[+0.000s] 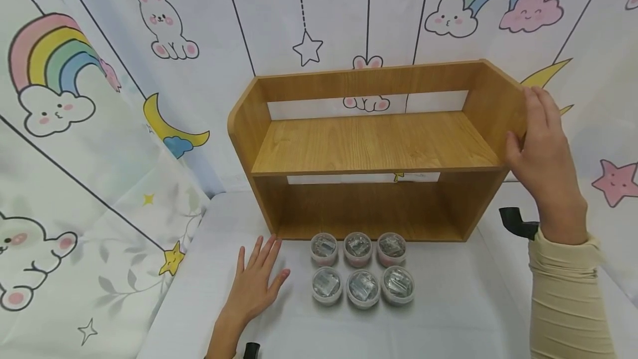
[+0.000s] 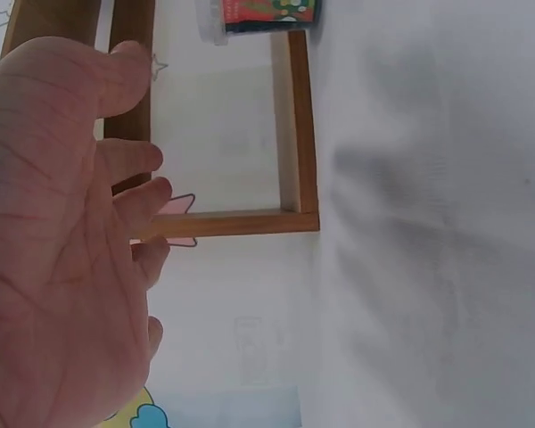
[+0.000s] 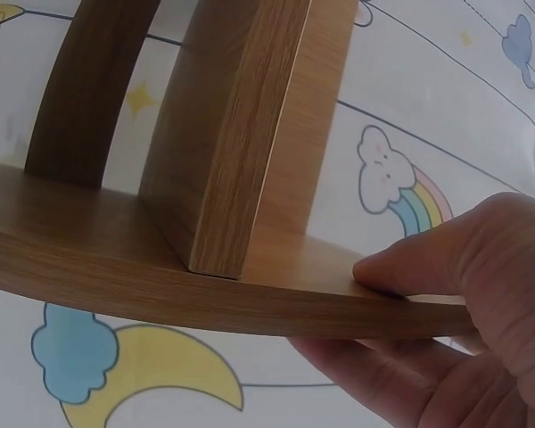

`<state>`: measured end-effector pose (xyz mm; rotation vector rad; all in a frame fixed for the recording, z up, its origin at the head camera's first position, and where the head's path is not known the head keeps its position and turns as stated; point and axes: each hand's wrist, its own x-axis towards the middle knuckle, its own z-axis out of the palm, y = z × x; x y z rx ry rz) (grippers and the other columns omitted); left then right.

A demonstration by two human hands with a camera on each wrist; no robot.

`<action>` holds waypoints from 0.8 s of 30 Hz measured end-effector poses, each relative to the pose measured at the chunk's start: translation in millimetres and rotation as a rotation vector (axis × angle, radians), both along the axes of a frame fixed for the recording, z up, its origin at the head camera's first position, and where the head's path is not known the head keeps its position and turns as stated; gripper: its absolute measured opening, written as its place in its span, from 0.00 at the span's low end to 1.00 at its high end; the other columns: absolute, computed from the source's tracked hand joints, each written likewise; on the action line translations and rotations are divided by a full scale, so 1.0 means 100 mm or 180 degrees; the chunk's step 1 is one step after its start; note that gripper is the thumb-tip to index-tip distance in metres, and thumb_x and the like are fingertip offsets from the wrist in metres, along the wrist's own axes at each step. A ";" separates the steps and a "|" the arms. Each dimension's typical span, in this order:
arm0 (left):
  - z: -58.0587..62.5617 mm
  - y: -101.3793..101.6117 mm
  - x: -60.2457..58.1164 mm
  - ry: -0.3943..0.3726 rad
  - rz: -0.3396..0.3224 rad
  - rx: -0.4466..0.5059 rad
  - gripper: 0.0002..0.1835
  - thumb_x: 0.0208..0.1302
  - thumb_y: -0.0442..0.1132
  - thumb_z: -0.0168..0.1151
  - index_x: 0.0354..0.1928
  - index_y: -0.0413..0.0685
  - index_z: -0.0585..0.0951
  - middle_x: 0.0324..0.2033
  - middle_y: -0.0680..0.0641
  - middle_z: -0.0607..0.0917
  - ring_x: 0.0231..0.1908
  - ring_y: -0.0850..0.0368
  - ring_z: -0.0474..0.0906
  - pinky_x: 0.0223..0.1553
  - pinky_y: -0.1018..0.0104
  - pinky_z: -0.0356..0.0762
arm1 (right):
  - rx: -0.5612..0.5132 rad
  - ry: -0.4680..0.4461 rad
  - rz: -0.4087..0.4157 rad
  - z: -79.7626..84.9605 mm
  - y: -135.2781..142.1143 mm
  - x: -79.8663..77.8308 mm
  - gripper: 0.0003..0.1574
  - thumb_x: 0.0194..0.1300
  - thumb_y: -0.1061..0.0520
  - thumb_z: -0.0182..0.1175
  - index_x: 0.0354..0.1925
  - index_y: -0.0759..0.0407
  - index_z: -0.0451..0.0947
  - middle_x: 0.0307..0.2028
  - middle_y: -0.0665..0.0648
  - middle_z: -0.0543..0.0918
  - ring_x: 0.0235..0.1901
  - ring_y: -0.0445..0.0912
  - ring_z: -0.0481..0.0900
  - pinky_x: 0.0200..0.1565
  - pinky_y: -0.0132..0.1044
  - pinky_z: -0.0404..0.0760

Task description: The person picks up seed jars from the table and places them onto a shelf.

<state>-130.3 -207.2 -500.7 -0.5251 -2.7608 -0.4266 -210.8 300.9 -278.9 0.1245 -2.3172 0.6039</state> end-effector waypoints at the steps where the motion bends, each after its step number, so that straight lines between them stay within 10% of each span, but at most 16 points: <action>1: 0.01 0.00 -0.02 0.0015 -0.0038 0.0020 0.39 0.67 0.57 0.59 0.74 0.46 0.64 0.73 0.44 0.62 0.73 0.41 0.50 0.68 0.33 0.37 | -0.0008 0.0011 -0.0004 0.00 0.00 0.00 0.48 0.65 0.72 0.54 0.77 0.55 0.47 0.76 0.58 0.50 0.71 0.61 0.56 0.62 0.62 0.60; 12: 0.03 0.12 -0.27 -0.0287 -0.0627 0.0657 0.42 0.60 0.50 0.70 0.72 0.41 0.65 0.72 0.41 0.64 0.72 0.37 0.51 0.67 0.30 0.39 | -0.0031 0.0004 -0.0013 0.00 0.00 0.01 0.47 0.66 0.71 0.53 0.77 0.55 0.48 0.76 0.58 0.51 0.71 0.60 0.57 0.62 0.62 0.61; 24: -0.02 0.28 -0.55 -0.1396 -0.0992 0.1642 0.43 0.63 0.47 0.69 0.76 0.51 0.59 0.74 0.47 0.60 0.73 0.47 0.53 0.69 0.43 0.54 | -0.0025 0.0031 -0.0014 -0.02 0.01 -0.01 0.47 0.66 0.71 0.54 0.77 0.54 0.49 0.75 0.58 0.51 0.70 0.61 0.59 0.62 0.62 0.61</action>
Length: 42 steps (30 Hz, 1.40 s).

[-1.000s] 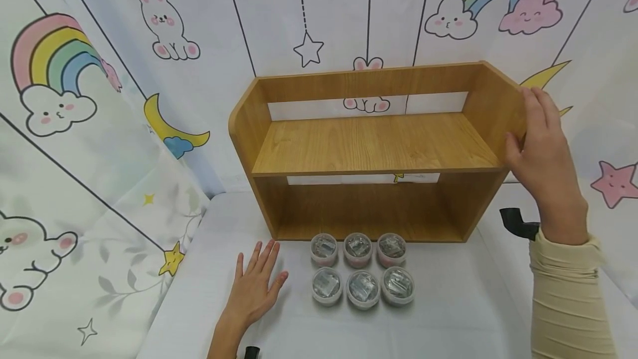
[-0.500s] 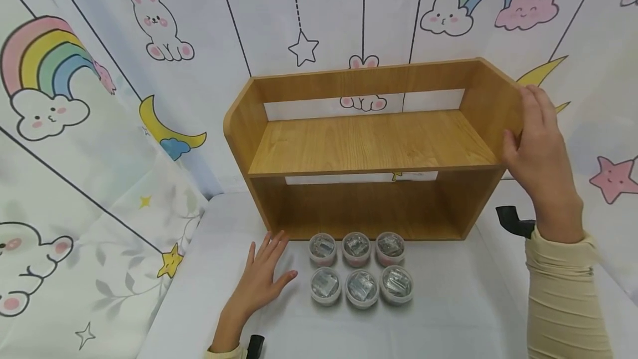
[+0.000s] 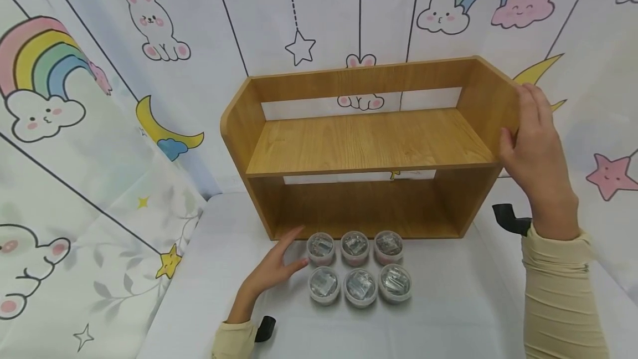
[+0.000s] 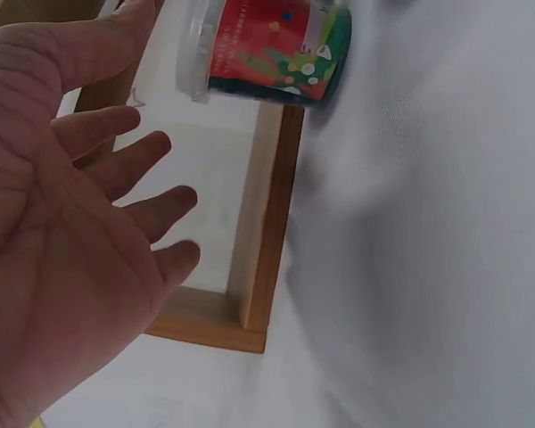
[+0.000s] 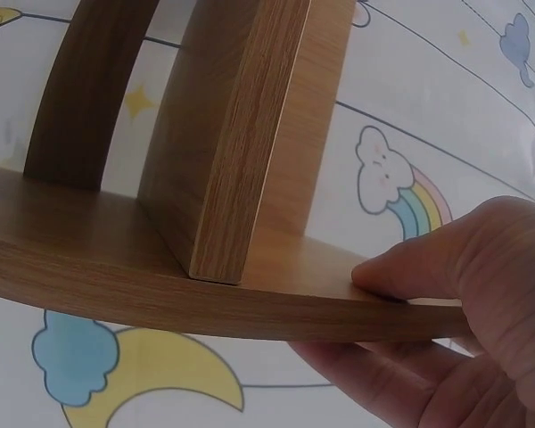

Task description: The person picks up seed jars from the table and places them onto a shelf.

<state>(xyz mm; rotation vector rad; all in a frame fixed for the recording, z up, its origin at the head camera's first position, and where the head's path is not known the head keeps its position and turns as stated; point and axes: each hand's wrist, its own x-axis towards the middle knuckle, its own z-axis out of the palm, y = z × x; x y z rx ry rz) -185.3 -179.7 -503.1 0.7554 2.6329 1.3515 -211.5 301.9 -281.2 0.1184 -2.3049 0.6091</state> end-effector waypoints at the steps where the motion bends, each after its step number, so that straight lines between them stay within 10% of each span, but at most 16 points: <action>1: -0.01 0.01 -0.01 -0.0041 -0.0026 0.0062 0.42 0.64 0.47 0.69 0.76 0.51 0.59 0.73 0.47 0.60 0.73 0.47 0.54 0.69 0.43 0.54 | -0.0005 -0.0009 -0.0002 0.00 0.00 0.00 0.47 0.66 0.71 0.54 0.77 0.55 0.49 0.75 0.58 0.51 0.70 0.61 0.58 0.62 0.62 0.61; 21: -0.10 0.17 -0.19 -0.0793 -0.0340 0.0778 0.44 0.58 0.31 0.72 0.73 0.34 0.58 0.69 0.36 0.66 0.69 0.38 0.60 0.68 0.43 0.57 | 0.0033 0.0058 -0.0005 0.00 0.00 0.00 0.47 0.65 0.71 0.54 0.76 0.54 0.50 0.74 0.59 0.53 0.69 0.61 0.59 0.62 0.61 0.62; 34: -0.31 0.22 -0.30 -0.0915 -0.0364 0.0833 0.41 0.57 0.35 0.74 0.71 0.46 0.65 0.65 0.44 0.73 0.65 0.47 0.69 0.64 0.51 0.66 | 0.0018 0.0067 -0.0003 -0.01 -0.02 -0.01 0.46 0.65 0.71 0.53 0.76 0.53 0.50 0.75 0.57 0.53 0.69 0.61 0.61 0.61 0.62 0.63; 42: -0.24 0.15 -0.30 -0.0830 -0.0270 0.0711 0.40 0.55 0.44 0.76 0.69 0.53 0.69 0.62 0.51 0.75 0.62 0.51 0.72 0.64 0.51 0.68 | 0.0028 0.0086 -0.0001 -0.02 0.00 -0.01 0.46 0.66 0.71 0.53 0.76 0.54 0.50 0.74 0.58 0.54 0.68 0.61 0.61 0.61 0.62 0.64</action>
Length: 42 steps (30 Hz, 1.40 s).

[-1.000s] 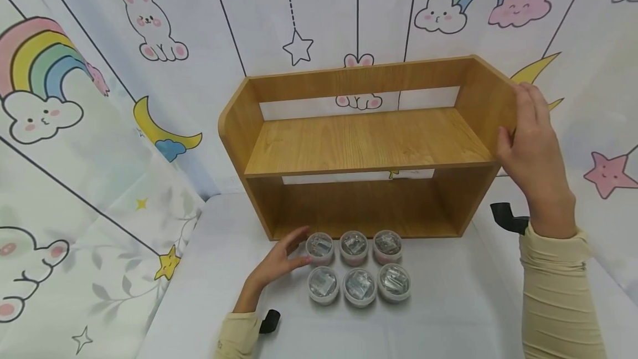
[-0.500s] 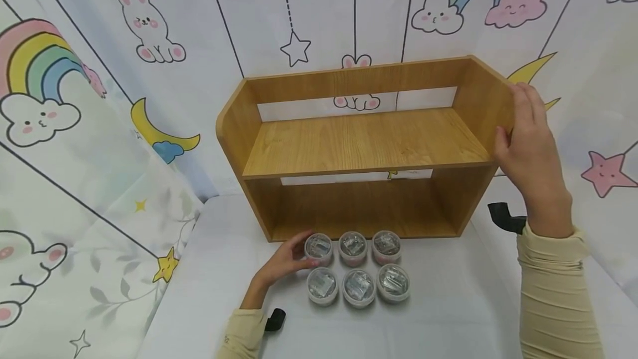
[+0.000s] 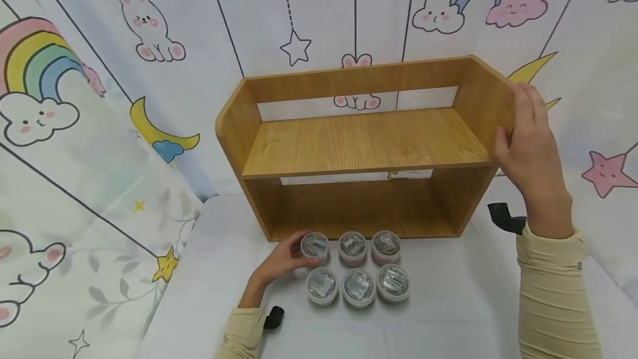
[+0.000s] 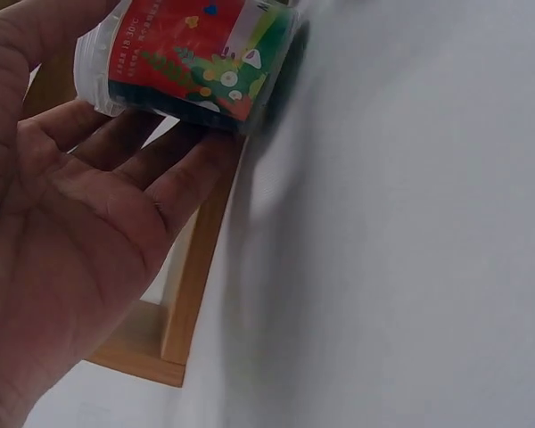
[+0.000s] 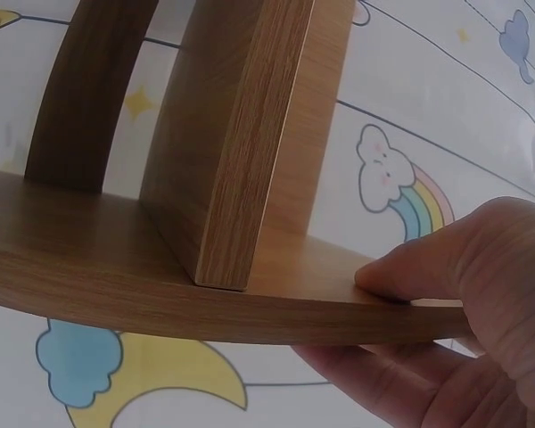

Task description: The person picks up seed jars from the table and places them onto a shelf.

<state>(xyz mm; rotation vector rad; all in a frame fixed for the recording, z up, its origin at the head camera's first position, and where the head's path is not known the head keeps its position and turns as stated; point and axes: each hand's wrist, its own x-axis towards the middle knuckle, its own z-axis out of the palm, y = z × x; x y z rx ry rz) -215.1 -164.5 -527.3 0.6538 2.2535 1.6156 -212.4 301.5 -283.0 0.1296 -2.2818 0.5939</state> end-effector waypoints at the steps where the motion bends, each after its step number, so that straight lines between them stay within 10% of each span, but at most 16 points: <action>1: 0.02 -0.01 0.00 0.0010 0.0015 -0.0011 0.39 0.55 0.44 0.76 0.69 0.54 0.69 0.62 0.51 0.75 0.62 0.51 0.72 0.64 0.51 0.68 | -0.0007 -0.0007 -0.0006 0.00 0.00 0.00 0.46 0.66 0.71 0.53 0.76 0.53 0.50 0.74 0.57 0.54 0.68 0.61 0.61 0.61 0.62 0.64; 28: 1.12 -0.11 0.25 0.0716 -0.0128 -0.0267 0.39 0.55 0.41 0.76 0.68 0.50 0.70 0.58 0.52 0.78 0.56 0.55 0.76 0.58 0.58 0.74 | 0.0000 0.0079 0.0013 0.01 0.01 0.04 0.45 0.65 0.71 0.52 0.76 0.55 0.51 0.75 0.58 0.53 0.69 0.61 0.60 0.61 0.62 0.63; 42: 1.35 -0.16 0.25 0.0970 -0.0077 -0.0218 0.39 0.52 0.41 0.78 0.67 0.53 0.72 0.58 0.53 0.78 0.56 0.55 0.76 0.58 0.59 0.74 | 0.0000 0.0093 0.0050 -0.01 0.01 0.03 0.46 0.64 0.72 0.53 0.76 0.55 0.51 0.74 0.60 0.54 0.68 0.63 0.61 0.60 0.63 0.64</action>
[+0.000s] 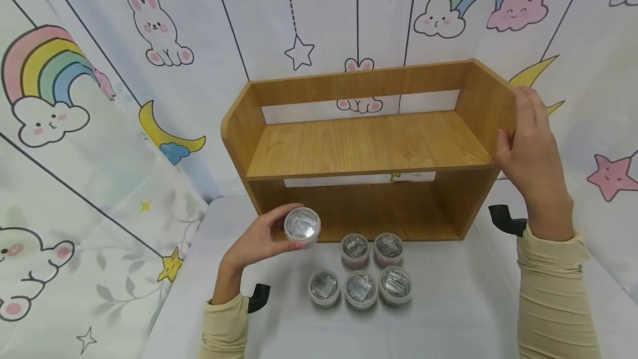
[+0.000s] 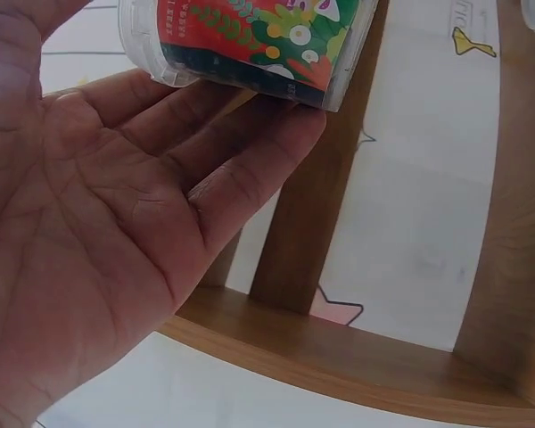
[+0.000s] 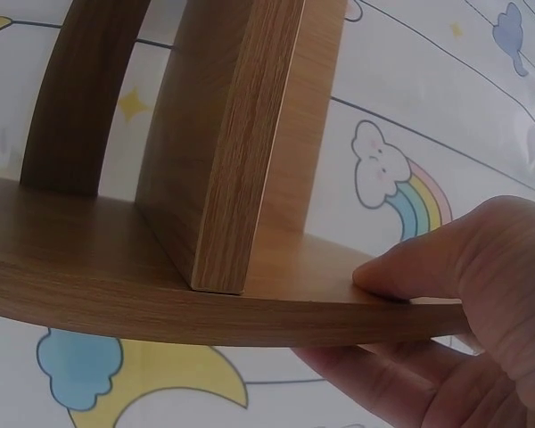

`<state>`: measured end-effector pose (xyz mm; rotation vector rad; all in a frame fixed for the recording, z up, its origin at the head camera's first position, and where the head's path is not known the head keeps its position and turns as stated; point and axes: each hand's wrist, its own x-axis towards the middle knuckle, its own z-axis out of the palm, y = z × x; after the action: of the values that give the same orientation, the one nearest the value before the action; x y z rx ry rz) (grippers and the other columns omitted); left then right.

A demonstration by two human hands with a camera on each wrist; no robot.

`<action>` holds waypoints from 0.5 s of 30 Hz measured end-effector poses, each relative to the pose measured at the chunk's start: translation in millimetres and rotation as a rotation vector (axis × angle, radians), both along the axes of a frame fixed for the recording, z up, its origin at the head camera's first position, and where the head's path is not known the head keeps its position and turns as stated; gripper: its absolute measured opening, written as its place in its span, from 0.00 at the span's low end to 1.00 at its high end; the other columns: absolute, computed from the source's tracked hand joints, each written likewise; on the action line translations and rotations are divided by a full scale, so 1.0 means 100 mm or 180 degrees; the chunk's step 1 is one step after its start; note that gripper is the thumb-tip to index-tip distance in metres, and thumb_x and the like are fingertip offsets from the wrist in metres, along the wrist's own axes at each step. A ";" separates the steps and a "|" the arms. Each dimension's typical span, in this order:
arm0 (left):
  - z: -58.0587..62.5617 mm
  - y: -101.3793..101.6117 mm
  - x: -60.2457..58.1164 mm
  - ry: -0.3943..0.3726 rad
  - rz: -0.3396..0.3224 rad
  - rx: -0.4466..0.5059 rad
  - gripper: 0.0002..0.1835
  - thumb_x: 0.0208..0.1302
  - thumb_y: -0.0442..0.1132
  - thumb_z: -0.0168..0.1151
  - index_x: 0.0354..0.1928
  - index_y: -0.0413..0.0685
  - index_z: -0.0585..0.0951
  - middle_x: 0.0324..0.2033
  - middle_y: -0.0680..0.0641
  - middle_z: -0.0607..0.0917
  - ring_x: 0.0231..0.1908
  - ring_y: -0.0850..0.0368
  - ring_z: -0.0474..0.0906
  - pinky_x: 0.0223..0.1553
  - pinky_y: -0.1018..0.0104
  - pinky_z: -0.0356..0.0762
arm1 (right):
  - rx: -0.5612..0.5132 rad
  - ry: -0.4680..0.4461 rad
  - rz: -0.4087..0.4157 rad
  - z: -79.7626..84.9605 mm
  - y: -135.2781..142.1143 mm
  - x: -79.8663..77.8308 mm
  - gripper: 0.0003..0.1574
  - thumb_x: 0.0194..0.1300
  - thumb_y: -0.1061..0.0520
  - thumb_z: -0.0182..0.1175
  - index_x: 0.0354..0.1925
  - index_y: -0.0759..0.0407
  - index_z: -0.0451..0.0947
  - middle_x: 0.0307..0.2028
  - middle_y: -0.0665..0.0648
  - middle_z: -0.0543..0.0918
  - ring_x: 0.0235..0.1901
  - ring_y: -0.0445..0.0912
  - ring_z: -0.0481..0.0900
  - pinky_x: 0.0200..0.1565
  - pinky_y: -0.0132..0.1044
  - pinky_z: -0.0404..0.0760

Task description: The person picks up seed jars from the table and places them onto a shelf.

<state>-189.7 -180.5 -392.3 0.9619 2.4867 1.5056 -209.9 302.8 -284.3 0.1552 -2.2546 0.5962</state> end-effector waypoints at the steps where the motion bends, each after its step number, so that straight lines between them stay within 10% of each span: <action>1: 0.02 0.00 0.00 0.0014 -0.0003 0.0015 0.39 0.52 0.40 0.78 0.67 0.53 0.71 0.58 0.52 0.78 0.56 0.55 0.77 0.58 0.59 0.74 | -0.0003 0.0003 0.0004 0.00 0.00 0.00 0.46 0.64 0.72 0.53 0.76 0.55 0.51 0.74 0.60 0.55 0.68 0.63 0.61 0.60 0.63 0.64; 15: 0.31 -0.01 0.00 0.0130 -0.0067 0.0059 0.41 0.52 0.38 0.78 0.69 0.49 0.70 0.58 0.50 0.78 0.54 0.53 0.77 0.56 0.52 0.75 | -0.0056 -0.0054 -0.0003 0.00 0.00 -0.01 0.46 0.65 0.71 0.53 0.76 0.54 0.51 0.74 0.59 0.54 0.68 0.63 0.62 0.60 0.64 0.64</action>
<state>-189.3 -182.0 -361.1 1.0287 2.4862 1.5208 -210.6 302.7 -284.2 0.1407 -2.2649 0.6187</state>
